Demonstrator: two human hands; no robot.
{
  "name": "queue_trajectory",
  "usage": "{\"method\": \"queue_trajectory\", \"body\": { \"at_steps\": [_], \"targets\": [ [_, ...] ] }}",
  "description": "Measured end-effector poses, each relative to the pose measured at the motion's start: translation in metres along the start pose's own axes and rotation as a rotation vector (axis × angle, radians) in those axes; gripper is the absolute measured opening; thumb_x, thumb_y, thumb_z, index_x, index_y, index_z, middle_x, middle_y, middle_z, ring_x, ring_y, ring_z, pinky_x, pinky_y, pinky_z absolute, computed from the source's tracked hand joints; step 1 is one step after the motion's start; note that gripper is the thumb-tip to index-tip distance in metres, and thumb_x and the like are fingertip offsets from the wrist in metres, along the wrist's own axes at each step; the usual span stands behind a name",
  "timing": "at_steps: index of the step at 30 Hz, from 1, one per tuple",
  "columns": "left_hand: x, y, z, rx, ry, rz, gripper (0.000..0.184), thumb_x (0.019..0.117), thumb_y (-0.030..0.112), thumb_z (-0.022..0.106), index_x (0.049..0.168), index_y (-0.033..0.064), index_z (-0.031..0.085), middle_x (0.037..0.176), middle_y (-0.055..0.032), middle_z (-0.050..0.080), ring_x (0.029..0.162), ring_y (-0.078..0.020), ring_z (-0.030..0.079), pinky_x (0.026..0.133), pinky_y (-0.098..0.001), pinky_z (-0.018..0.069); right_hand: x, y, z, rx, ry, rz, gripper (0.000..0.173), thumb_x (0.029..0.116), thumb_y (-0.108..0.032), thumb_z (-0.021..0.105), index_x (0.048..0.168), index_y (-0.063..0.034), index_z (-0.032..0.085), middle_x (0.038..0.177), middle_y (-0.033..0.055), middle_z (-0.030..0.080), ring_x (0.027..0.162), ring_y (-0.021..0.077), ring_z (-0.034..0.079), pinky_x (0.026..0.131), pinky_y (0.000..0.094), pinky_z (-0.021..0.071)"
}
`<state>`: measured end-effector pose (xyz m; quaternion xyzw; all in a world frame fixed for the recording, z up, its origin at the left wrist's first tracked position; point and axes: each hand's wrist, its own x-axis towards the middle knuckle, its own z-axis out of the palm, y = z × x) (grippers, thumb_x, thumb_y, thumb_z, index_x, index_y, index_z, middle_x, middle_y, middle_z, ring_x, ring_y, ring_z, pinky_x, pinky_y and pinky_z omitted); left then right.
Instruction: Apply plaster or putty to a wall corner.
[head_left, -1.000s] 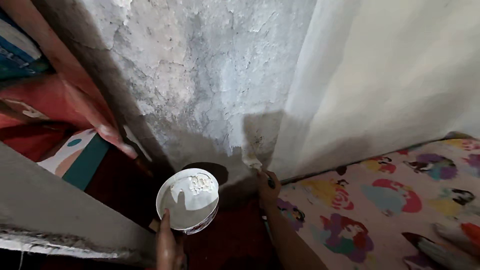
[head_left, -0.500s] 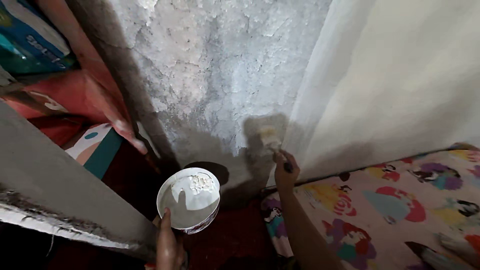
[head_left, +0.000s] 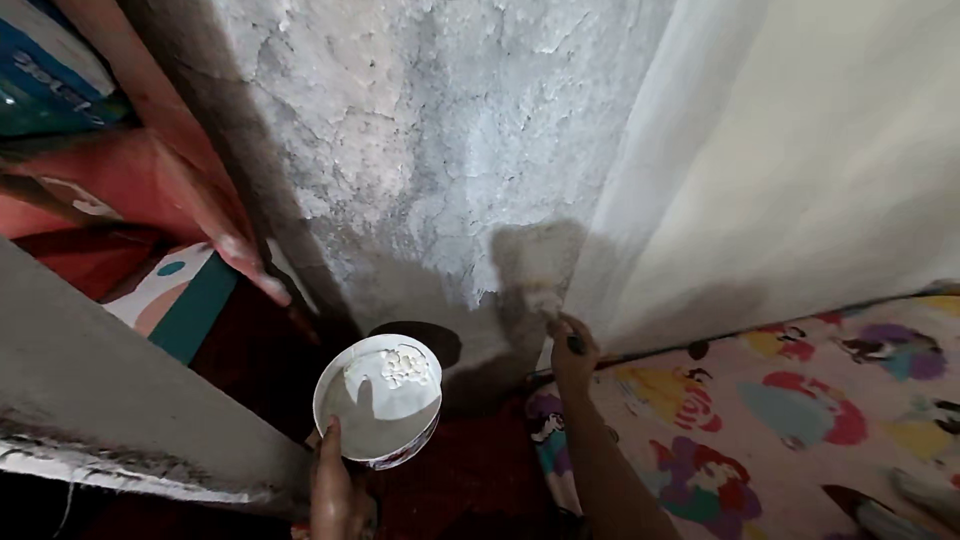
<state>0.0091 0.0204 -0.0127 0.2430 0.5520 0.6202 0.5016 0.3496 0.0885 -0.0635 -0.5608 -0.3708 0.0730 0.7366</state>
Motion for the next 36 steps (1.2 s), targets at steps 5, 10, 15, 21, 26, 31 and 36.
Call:
{"method": "queue_trajectory", "body": {
  "at_steps": [5,10,15,21,26,31,36],
  "targets": [
    [-0.001,-0.001,0.004,0.013,-0.005,-0.016,0.053,0.1090,0.044,0.041,0.153,0.0148,0.038,0.132,-0.0137,0.063,0.109,-0.0250,0.068,0.082,-0.0452,0.0599,0.005,-0.033,-0.007,0.087,0.028,0.042,0.027,0.1010,-0.009,0.061,0.119,0.0101,0.066,0.098,0.0134,0.073,0.083,0.0106,0.073,0.079,0.0275,0.0623],
    [-0.005,-0.002,0.004,0.028,0.002,-0.017,0.051,0.1093,0.044,0.039,0.149,0.0122,0.044,0.131,-0.0132,0.063,0.110,-0.0237,0.067,0.083,-0.0446,0.0596,0.012,-0.033,-0.002,0.113,0.028,-0.061,0.028,0.0998,-0.009,0.062,0.120,0.0101,0.066,0.102,0.0132,0.074,0.087,0.0117,0.074,0.083,0.0287,0.0628],
    [-0.002,-0.001,0.002,0.028,0.001,-0.025,0.051,0.1086,0.044,0.041,0.150,0.0142,0.042,0.131,-0.0135,0.062,0.109,-0.0246,0.067,0.082,-0.0459,0.0590,0.003,-0.019,-0.006,-0.014,0.008,0.124,0.026,0.1000,-0.010,0.064,0.119,0.0080,0.068,0.096,0.0163,0.073,0.079,0.0130,0.072,0.076,0.0292,0.0611],
    [-0.002,-0.003,0.003,0.052,0.002,-0.017,0.051,0.1085,0.044,0.041,0.148,0.0121,0.044,0.128,-0.0131,0.064,0.107,-0.0238,0.068,0.080,-0.0439,0.0599,0.008,-0.025,-0.004,0.115,0.052,-0.010,0.026,0.0996,-0.006,0.061,0.118,0.0117,0.066,0.099,0.0135,0.074,0.083,0.0097,0.073,0.080,0.0265,0.0625],
    [0.000,-0.007,0.003,0.040,-0.036,-0.001,0.052,0.1086,0.045,0.041,0.147,0.0101,0.046,0.131,-0.0131,0.063,0.112,-0.0235,0.066,0.087,-0.0458,0.0590,0.018,-0.034,-0.020,0.070,0.020,0.083,0.027,0.1005,-0.010,0.062,0.118,0.0096,0.066,0.092,0.0117,0.073,0.078,0.0103,0.071,0.077,0.0282,0.0619],
    [0.000,-0.007,0.004,0.040,-0.022,-0.007,0.051,0.1088,0.044,0.041,0.149,0.0119,0.044,0.130,-0.0121,0.063,0.110,-0.0225,0.067,0.086,-0.0445,0.0593,0.065,-0.085,-0.019,0.243,0.074,-0.285,0.029,0.1025,-0.013,0.060,0.128,0.0010,0.063,0.112,0.0044,0.073,0.097,0.0138,0.073,0.089,0.0354,0.0627],
    [0.000,-0.006,0.003,0.046,-0.029,-0.005,0.052,0.1090,0.043,0.040,0.150,0.0110,0.041,0.134,-0.0127,0.061,0.114,-0.0226,0.065,0.088,-0.0438,0.0584,0.035,0.013,-0.010,0.115,0.080,-0.133,0.034,0.1020,-0.014,0.060,0.126,0.0090,0.064,0.113,0.0177,0.071,0.097,0.0182,0.072,0.089,0.0354,0.0613]
  ]
}}
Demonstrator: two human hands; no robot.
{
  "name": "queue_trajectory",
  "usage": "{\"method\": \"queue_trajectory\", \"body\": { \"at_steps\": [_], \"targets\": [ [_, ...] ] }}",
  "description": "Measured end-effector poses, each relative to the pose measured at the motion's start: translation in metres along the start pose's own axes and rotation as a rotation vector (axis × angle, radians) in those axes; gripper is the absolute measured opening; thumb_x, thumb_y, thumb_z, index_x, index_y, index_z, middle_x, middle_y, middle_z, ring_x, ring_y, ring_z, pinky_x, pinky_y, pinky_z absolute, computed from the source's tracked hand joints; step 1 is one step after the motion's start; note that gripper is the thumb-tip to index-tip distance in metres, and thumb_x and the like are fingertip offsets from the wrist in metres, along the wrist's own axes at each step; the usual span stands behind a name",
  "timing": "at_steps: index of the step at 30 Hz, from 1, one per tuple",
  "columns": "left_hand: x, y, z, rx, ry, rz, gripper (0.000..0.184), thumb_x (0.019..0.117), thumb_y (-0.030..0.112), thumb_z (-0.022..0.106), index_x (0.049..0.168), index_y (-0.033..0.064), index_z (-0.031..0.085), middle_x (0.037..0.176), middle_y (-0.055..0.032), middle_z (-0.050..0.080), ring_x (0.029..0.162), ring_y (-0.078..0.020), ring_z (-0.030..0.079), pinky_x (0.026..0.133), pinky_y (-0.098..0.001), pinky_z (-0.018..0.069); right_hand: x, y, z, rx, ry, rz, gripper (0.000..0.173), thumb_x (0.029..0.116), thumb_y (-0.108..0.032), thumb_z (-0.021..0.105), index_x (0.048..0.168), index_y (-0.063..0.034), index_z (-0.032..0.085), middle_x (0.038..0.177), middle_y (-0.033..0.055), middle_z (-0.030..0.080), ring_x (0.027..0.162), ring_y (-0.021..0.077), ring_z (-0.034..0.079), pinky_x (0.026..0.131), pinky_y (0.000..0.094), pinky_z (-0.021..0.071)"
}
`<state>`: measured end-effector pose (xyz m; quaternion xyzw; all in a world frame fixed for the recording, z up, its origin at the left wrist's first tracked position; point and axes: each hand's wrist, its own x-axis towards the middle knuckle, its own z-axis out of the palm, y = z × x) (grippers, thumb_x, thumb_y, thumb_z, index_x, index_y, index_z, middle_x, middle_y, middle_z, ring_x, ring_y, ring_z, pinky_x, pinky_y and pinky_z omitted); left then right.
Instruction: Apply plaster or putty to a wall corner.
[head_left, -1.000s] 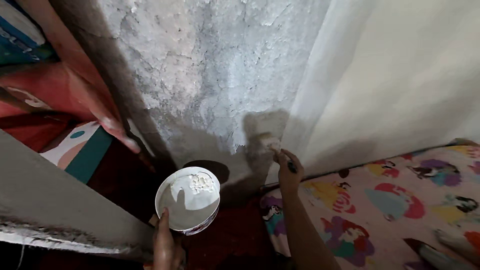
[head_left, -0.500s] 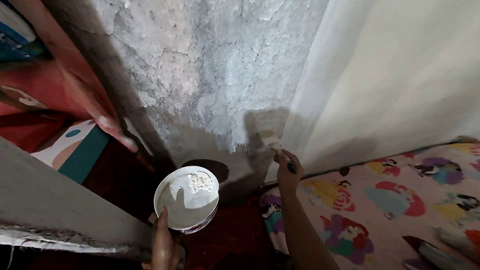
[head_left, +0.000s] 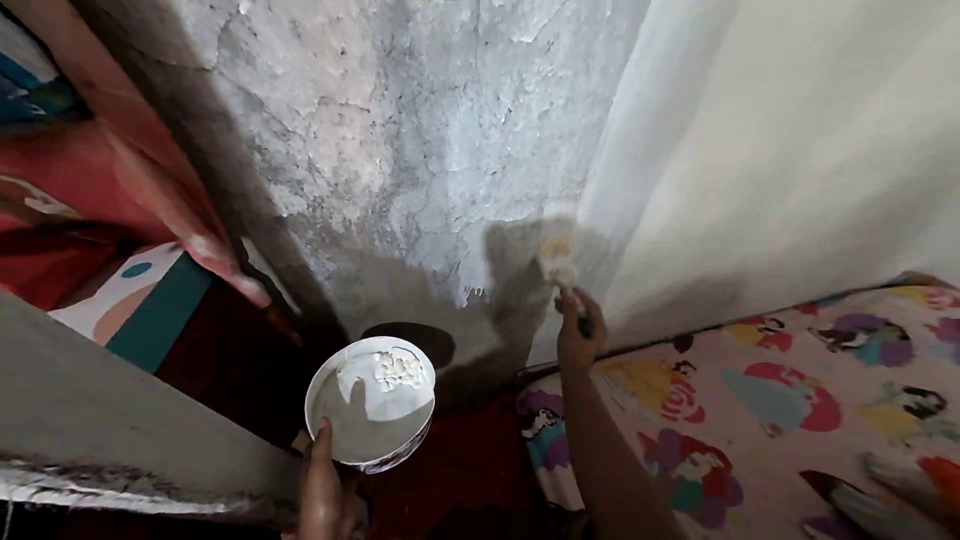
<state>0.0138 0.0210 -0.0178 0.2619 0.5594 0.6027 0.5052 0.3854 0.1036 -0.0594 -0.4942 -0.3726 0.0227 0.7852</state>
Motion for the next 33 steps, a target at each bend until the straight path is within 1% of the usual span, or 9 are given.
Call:
{"method": "queue_trajectory", "body": {
  "at_steps": [3,5,7,12,16,21,24,27,33],
  "targets": [
    [-0.002,0.003,0.002,0.012,0.022,0.001,0.053,0.1090,0.043,0.041,0.151,0.0119,0.041,0.135,-0.0134,0.060,0.115,-0.0239,0.064,0.088,-0.0451,0.0578,-0.052,0.049,-0.016,-0.066,0.001,0.292,0.031,0.1007,-0.010,0.062,0.122,0.0118,0.065,0.104,0.0196,0.071,0.085,0.0142,0.070,0.081,0.0304,0.0598],
    [-0.003,0.001,0.003,0.006,0.015,-0.002,0.053,0.1091,0.043,0.041,0.152,0.0112,0.040,0.136,-0.0143,0.059,0.115,-0.0248,0.064,0.089,-0.0460,0.0577,-0.061,0.051,-0.026,-0.044,0.046,0.485,0.028,0.1011,-0.008,0.062,0.120,0.0118,0.064,0.094,0.0185,0.071,0.077,0.0139,0.070,0.075,0.0303,0.0606],
    [-0.004,0.001,0.006,-0.006,0.005,-0.003,0.054,0.1089,0.042,0.042,0.152,0.0109,0.039,0.137,-0.0149,0.058,0.116,-0.0253,0.063,0.090,-0.0465,0.0568,-0.041,0.030,-0.024,-0.076,0.046,0.521,0.026,0.1018,-0.009,0.061,0.117,0.0111,0.065,0.087,0.0162,0.070,0.072,0.0138,0.069,0.072,0.0308,0.0602],
    [-0.006,0.000,0.007,-0.046,0.002,-0.012,0.052,0.1085,0.042,0.043,0.150,0.0116,0.041,0.134,-0.0146,0.061,0.114,-0.0253,0.065,0.087,-0.0473,0.0584,0.062,-0.080,0.001,-0.150,-0.073,0.168,0.024,0.0999,-0.013,0.064,0.110,0.0083,0.069,0.088,0.0146,0.071,0.076,0.0167,0.069,0.076,0.0361,0.0602],
    [-0.007,0.002,0.005,-0.055,-0.003,-0.022,0.052,0.1088,0.043,0.042,0.151,0.0121,0.041,0.133,-0.0143,0.061,0.114,-0.0251,0.065,0.088,-0.0470,0.0584,0.148,-0.165,0.024,0.059,-0.077,-0.140,0.015,0.0964,-0.013,0.063,0.096,0.0002,0.068,0.081,0.0028,0.071,0.070,0.0138,0.070,0.070,0.0373,0.0637],
    [-0.008,0.005,0.002,-0.018,0.005,-0.033,0.055,0.1083,0.046,0.041,0.152,0.0124,0.041,0.135,-0.0148,0.060,0.116,-0.0260,0.064,0.090,-0.0489,0.0569,0.208,-0.243,0.043,0.266,-0.069,-0.342,0.017,0.1010,-0.011,0.060,0.110,0.0027,0.064,0.086,0.0046,0.072,0.075,0.0167,0.073,0.076,0.0373,0.0647],
    [-0.008,0.006,0.002,-0.020,0.009,-0.023,0.055,0.1080,0.046,0.042,0.151,0.0122,0.041,0.134,-0.0146,0.061,0.114,-0.0261,0.065,0.088,-0.0488,0.0578,0.193,-0.213,0.045,0.229,-0.080,-0.420,0.027,0.1035,-0.014,0.059,0.121,0.0055,0.063,0.095,0.0067,0.073,0.083,0.0166,0.072,0.081,0.0378,0.0632],
    [-0.009,0.009,0.004,-0.029,0.015,-0.032,0.053,0.1082,0.045,0.042,0.150,0.0125,0.042,0.132,-0.0139,0.062,0.110,-0.0244,0.066,0.084,-0.0459,0.0585,0.124,-0.128,0.031,0.037,-0.091,-0.377,0.032,0.1054,-0.017,0.056,0.129,0.0028,0.063,0.105,0.0101,0.072,0.089,0.0160,0.072,0.085,0.0380,0.0621],
    [-0.002,0.006,0.001,-0.080,0.008,-0.017,0.055,0.1077,0.043,0.045,0.152,0.0114,0.039,0.135,-0.0157,0.060,0.115,-0.0264,0.064,0.088,-0.0473,0.0576,-0.034,-0.002,-0.015,-0.100,-0.130,0.126,0.032,0.1000,-0.014,0.062,0.121,0.0097,0.067,0.101,0.0171,0.074,0.087,0.0155,0.072,0.082,0.0324,0.0609]
  ]
}}
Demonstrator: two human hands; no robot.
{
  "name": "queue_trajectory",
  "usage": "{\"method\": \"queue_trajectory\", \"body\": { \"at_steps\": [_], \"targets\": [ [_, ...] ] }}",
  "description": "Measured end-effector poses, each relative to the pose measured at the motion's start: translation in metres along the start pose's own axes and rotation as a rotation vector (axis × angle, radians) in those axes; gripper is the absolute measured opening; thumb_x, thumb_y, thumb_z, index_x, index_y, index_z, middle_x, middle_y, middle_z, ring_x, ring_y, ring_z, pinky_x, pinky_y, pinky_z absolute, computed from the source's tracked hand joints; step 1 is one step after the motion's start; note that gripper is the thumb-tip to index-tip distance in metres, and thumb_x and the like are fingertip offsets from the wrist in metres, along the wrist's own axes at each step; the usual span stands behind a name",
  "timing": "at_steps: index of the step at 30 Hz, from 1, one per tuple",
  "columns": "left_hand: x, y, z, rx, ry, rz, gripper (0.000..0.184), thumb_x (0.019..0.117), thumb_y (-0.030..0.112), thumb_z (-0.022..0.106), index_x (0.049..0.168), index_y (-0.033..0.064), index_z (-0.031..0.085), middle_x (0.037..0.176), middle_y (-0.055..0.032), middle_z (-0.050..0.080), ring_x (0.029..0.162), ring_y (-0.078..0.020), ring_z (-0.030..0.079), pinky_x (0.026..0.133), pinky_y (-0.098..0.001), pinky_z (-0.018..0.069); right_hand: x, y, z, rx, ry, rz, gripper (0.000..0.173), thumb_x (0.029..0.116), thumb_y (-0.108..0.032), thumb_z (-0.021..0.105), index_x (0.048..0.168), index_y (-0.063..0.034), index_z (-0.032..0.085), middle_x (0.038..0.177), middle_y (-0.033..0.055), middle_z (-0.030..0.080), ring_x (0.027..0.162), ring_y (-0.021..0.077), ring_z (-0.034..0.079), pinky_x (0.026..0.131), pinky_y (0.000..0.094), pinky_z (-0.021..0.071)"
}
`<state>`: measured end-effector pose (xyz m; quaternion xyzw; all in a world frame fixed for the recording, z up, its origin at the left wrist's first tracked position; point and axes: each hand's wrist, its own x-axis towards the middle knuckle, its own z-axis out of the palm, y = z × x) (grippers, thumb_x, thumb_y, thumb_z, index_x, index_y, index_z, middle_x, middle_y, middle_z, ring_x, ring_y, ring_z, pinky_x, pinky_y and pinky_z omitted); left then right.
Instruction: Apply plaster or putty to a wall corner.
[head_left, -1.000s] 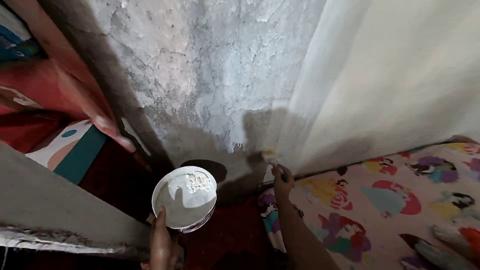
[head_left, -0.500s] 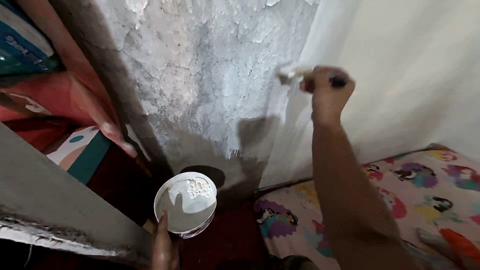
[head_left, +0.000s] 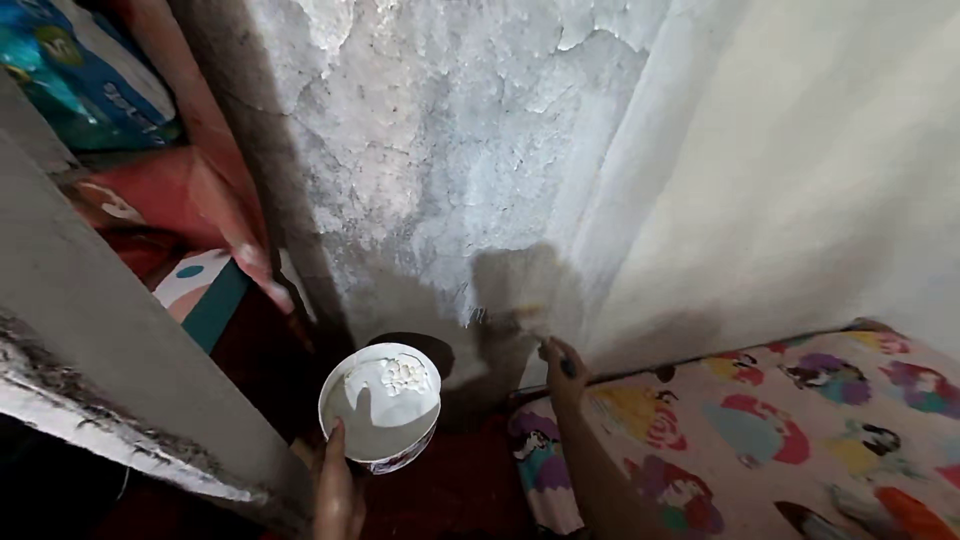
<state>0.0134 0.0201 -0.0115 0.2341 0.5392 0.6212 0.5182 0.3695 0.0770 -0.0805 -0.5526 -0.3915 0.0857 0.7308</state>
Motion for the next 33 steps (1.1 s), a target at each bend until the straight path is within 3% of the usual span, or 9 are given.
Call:
{"method": "queue_trajectory", "body": {
  "at_steps": [4,9,14,19,22,25,27,30,33],
  "targets": [
    [0.001,0.004,-0.002,0.002,0.011,-0.016,0.055,0.1073,0.045,0.046,0.152,0.0126,0.039,0.134,-0.0164,0.060,0.113,-0.0277,0.064,0.085,-0.0486,0.0573,0.010,-0.029,0.001,-0.041,-0.012,0.274,0.026,0.1020,-0.012,0.061,0.115,0.0104,0.067,0.089,0.0170,0.072,0.074,0.0178,0.071,0.074,0.0356,0.0620],
    [0.001,0.007,-0.012,-0.025,0.012,-0.012,0.054,0.1073,0.045,0.045,0.152,0.0155,0.040,0.133,-0.0147,0.061,0.111,-0.0253,0.065,0.083,-0.0467,0.0580,0.143,-0.181,0.012,-0.240,-0.052,0.237,0.035,0.1016,-0.024,0.062,0.116,0.0088,0.064,0.094,0.0201,0.071,0.078,0.0272,0.071,0.077,0.0464,0.0602],
    [0.007,0.006,-0.020,-0.011,0.013,-0.014,0.056,0.1067,0.048,0.045,0.149,0.0118,0.044,0.130,-0.0157,0.062,0.108,-0.0258,0.065,0.082,-0.0474,0.0576,0.253,-0.331,0.004,-0.209,0.077,-0.034,0.044,0.0985,-0.033,0.061,0.119,0.0063,0.062,0.095,0.0144,0.072,0.077,0.0228,0.073,0.076,0.0438,0.0620],
    [0.008,0.004,-0.018,0.004,0.032,0.014,0.055,0.1061,0.047,0.048,0.146,0.0096,0.046,0.124,-0.0173,0.064,0.102,-0.0268,0.067,0.077,-0.0485,0.0583,0.290,-0.422,0.002,0.118,0.127,-0.405,0.022,0.1030,-0.021,0.055,0.103,-0.0011,0.064,0.079,0.0005,0.069,0.067,0.0122,0.070,0.069,0.0330,0.0631],
    [0.005,0.004,-0.014,-0.001,0.038,0.001,0.056,0.1057,0.048,0.048,0.149,0.0111,0.043,0.128,-0.0177,0.062,0.105,-0.0283,0.066,0.078,-0.0502,0.0578,0.283,-0.395,0.011,0.224,0.126,-0.483,0.024,0.1045,-0.021,0.055,0.107,0.0008,0.065,0.086,0.0033,0.069,0.074,0.0137,0.070,0.074,0.0349,0.0627],
    [-0.001,0.008,-0.012,0.001,0.050,-0.016,0.057,0.1054,0.048,0.049,0.151,0.0137,0.041,0.128,-0.0181,0.062,0.104,-0.0294,0.066,0.077,-0.0502,0.0572,0.241,-0.302,0.023,0.215,0.138,-0.498,0.033,0.1058,-0.025,0.056,0.116,0.0044,0.066,0.097,0.0090,0.071,0.083,0.0166,0.071,0.080,0.0376,0.0625],
    [-0.005,0.012,-0.010,-0.006,0.056,-0.033,0.057,0.1055,0.047,0.049,0.151,0.0143,0.040,0.128,-0.0175,0.062,0.104,-0.0280,0.065,0.076,-0.0485,0.0567,0.188,-0.227,0.029,0.165,0.127,-0.485,0.037,0.1061,-0.027,0.057,0.127,0.0025,0.063,0.103,0.0099,0.071,0.087,0.0155,0.071,0.084,0.0371,0.0617],
    [-0.004,0.013,-0.012,-0.014,0.034,-0.014,0.055,0.1065,0.046,0.047,0.150,0.0123,0.042,0.127,-0.0164,0.063,0.104,-0.0258,0.067,0.077,-0.0460,0.0582,0.099,-0.118,0.036,0.078,0.144,-0.419,0.030,0.1014,-0.011,0.060,0.121,0.0116,0.065,0.103,0.0181,0.073,0.088,0.0177,0.073,0.084,0.0352,0.0624],
    [-0.001,0.011,-0.012,-0.031,0.026,0.004,0.053,0.1076,0.044,0.046,0.149,0.0103,0.043,0.127,-0.0167,0.063,0.105,-0.0265,0.067,0.078,-0.0465,0.0588,0.011,-0.048,0.033,-0.082,0.060,-0.197,0.032,0.1000,-0.011,0.063,0.123,0.0112,0.066,0.105,0.0205,0.072,0.085,0.0137,0.069,0.080,0.0290,0.0583]
  ]
}}
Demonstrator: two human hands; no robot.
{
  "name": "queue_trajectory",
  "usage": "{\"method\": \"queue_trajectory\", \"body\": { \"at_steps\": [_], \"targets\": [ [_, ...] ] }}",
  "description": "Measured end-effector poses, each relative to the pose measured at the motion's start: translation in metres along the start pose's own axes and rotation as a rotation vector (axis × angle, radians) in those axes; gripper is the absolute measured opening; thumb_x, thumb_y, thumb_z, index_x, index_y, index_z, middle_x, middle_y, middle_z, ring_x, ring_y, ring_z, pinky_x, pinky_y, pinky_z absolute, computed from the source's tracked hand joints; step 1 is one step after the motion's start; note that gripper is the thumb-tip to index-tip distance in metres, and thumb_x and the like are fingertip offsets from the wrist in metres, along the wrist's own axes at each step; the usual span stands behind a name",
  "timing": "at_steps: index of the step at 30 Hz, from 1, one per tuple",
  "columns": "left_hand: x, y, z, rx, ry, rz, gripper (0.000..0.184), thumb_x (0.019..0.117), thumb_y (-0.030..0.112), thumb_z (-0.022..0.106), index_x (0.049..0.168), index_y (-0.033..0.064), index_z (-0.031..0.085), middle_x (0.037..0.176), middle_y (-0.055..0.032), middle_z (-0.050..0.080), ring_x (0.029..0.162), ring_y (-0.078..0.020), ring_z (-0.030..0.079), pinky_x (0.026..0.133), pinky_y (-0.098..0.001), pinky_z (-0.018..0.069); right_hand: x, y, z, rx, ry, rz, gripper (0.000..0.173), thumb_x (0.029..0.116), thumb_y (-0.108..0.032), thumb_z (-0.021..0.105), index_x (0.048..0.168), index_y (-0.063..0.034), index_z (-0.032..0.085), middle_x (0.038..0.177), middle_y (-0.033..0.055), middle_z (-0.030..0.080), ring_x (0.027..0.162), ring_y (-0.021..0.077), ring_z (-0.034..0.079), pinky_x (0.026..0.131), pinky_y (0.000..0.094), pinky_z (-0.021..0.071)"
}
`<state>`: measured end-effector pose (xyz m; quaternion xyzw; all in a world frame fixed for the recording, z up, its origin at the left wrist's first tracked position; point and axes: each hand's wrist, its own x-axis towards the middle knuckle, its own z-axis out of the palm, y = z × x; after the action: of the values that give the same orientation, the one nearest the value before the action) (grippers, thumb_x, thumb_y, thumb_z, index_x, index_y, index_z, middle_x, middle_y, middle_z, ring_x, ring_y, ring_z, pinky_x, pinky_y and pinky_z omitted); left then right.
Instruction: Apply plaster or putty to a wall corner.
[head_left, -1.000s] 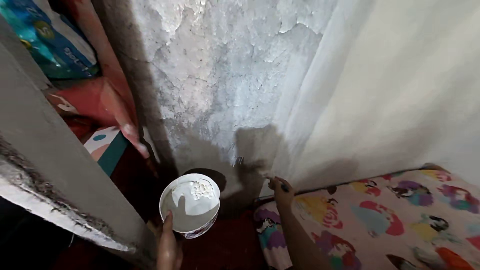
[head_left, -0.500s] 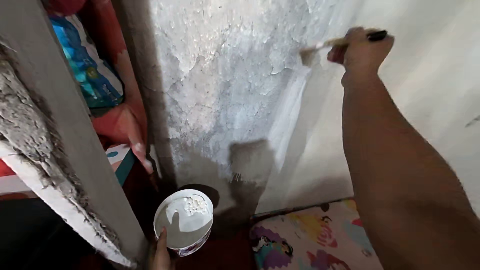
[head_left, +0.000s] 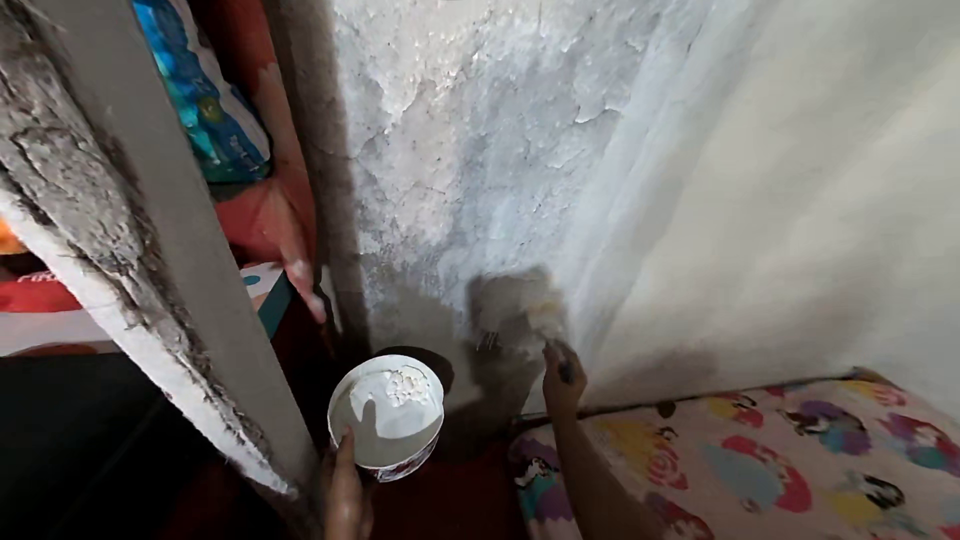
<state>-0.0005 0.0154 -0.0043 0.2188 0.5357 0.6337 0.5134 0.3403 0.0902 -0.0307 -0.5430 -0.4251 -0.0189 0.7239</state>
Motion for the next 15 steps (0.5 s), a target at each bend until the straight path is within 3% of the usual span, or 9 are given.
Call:
{"method": "queue_trajectory", "body": {
  "at_steps": [1,3,6,10,13,15],
  "targets": [
    [-0.001,0.002,0.000,0.000,0.002,0.000,0.053,0.1075,0.043,0.046,0.149,0.0101,0.043,0.129,-0.0172,0.063,0.107,-0.0276,0.066,0.080,-0.0482,0.0586,-0.025,0.012,0.000,-0.032,-0.013,0.088,0.032,0.0998,-0.013,0.064,0.123,0.0093,0.067,0.101,0.0191,0.072,0.079,0.0128,0.066,0.075,0.0291,0.0568],
    [-0.003,0.004,-0.001,0.003,-0.002,-0.009,0.054,0.1074,0.043,0.046,0.150,0.0112,0.042,0.133,-0.0170,0.060,0.112,-0.0281,0.064,0.085,-0.0490,0.0564,-0.061,0.025,-0.003,-0.066,-0.022,0.290,0.031,0.1001,-0.013,0.064,0.123,0.0079,0.067,0.098,0.0209,0.071,0.079,0.0197,0.067,0.076,0.0368,0.0577],
    [-0.001,0.005,-0.005,-0.015,-0.026,0.008,0.052,0.1081,0.042,0.046,0.148,0.0084,0.045,0.132,-0.0160,0.061,0.113,-0.0259,0.065,0.088,-0.0467,0.0574,-0.062,0.013,0.003,-0.127,-0.057,0.494,0.029,0.1010,-0.016,0.065,0.120,0.0055,0.069,0.098,0.0235,0.072,0.083,0.0308,0.071,0.081,0.0482,0.0589],
    [0.005,0.005,-0.012,-0.031,-0.012,-0.003,0.050,0.1077,0.043,0.046,0.141,0.0062,0.052,0.125,-0.0156,0.065,0.107,-0.0252,0.067,0.084,-0.0462,0.0584,0.046,-0.068,0.020,-0.151,-0.156,0.339,0.029,0.1021,-0.018,0.061,0.111,0.0086,0.068,0.092,0.0203,0.071,0.078,0.0266,0.070,0.077,0.0456,0.0600],
    [0.004,0.007,-0.014,-0.019,-0.015,-0.022,0.050,0.1078,0.043,0.046,0.142,0.0065,0.051,0.128,-0.0160,0.064,0.110,-0.0259,0.066,0.085,-0.0472,0.0579,0.146,-0.145,0.020,-0.249,-0.260,0.385,0.039,0.1027,-0.029,0.060,0.117,0.0072,0.065,0.099,0.0220,0.071,0.084,0.0309,0.071,0.081,0.0505,0.0591],
    [0.001,0.009,-0.014,0.004,-0.013,-0.018,0.052,0.1076,0.044,0.046,0.144,0.0067,0.050,0.129,-0.0164,0.063,0.110,-0.0256,0.065,0.085,-0.0466,0.0569,0.201,-0.190,0.021,-0.285,-0.240,0.323,0.044,0.0996,-0.034,0.061,0.116,0.0068,0.065,0.099,0.0216,0.071,0.083,0.0313,0.072,0.080,0.0529,0.0596]
  ]
}}
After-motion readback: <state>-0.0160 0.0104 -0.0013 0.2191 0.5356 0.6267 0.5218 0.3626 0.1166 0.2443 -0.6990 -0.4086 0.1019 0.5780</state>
